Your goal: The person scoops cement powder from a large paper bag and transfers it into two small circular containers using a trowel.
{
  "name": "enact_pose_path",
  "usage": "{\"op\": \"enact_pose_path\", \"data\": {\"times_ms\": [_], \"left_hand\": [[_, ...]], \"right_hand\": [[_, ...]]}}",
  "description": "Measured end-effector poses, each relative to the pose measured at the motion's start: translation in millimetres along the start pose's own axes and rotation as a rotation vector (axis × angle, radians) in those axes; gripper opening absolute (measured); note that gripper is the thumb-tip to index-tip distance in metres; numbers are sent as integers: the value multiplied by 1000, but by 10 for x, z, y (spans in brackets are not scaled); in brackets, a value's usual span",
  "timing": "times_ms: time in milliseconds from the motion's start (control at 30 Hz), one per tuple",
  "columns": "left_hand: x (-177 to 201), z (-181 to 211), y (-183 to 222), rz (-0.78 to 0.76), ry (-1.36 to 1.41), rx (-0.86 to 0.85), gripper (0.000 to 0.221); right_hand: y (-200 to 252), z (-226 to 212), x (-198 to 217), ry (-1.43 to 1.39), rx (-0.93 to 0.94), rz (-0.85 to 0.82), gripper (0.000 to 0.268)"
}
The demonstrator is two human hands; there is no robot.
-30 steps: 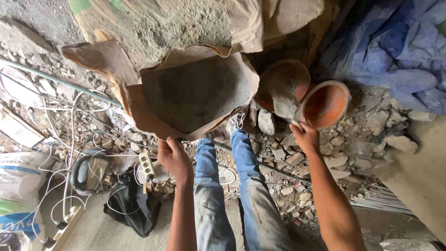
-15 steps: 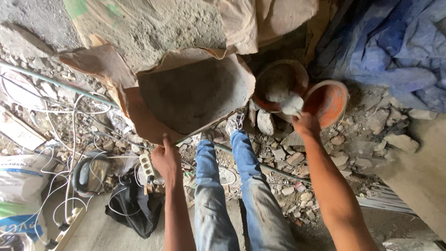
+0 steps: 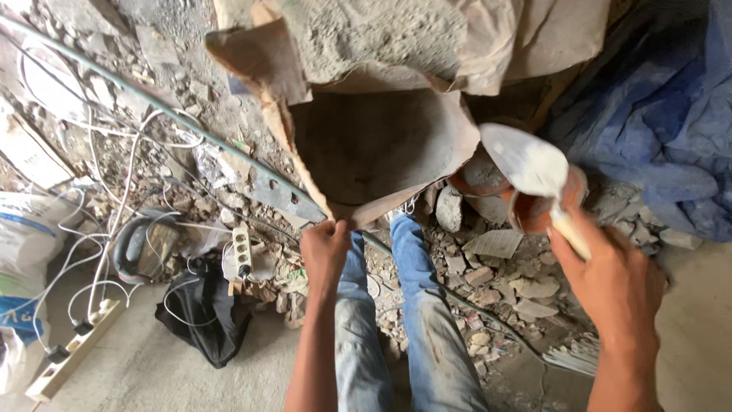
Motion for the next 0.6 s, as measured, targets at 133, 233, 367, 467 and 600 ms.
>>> {"op": "enact_pose_path", "data": {"times_ms": [133,233,367,467,600], "left_hand": [[-48,12,35,-34,110,-71,42],[-82,-87,45,-24,122,-18,41],[-44,-169,98,-1,100,-61,39],[-58,-211,154,-14,122,-39,40],[-66,-220,192,7,137,-90,42]], "right_hand": [[-219,-846,319,-22,219,-51,37],[-425,-1418,120,163,361,-201,29],[-553,-2049,-449,259,591,-386,38],[-603,-2258,-941,274,610,-486,37],[-501,-2357,-1575,461,588,-696,27]]}}
Point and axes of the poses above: each hand's wrist, its own y-axis away from the middle knuckle, its own x-axis out of the back of the hand, z = x × y, the point moved 4 cm from there along -y, towards the middle knuckle, and after that the axes turned 15 degrees about -x, right-handed, at the moved point
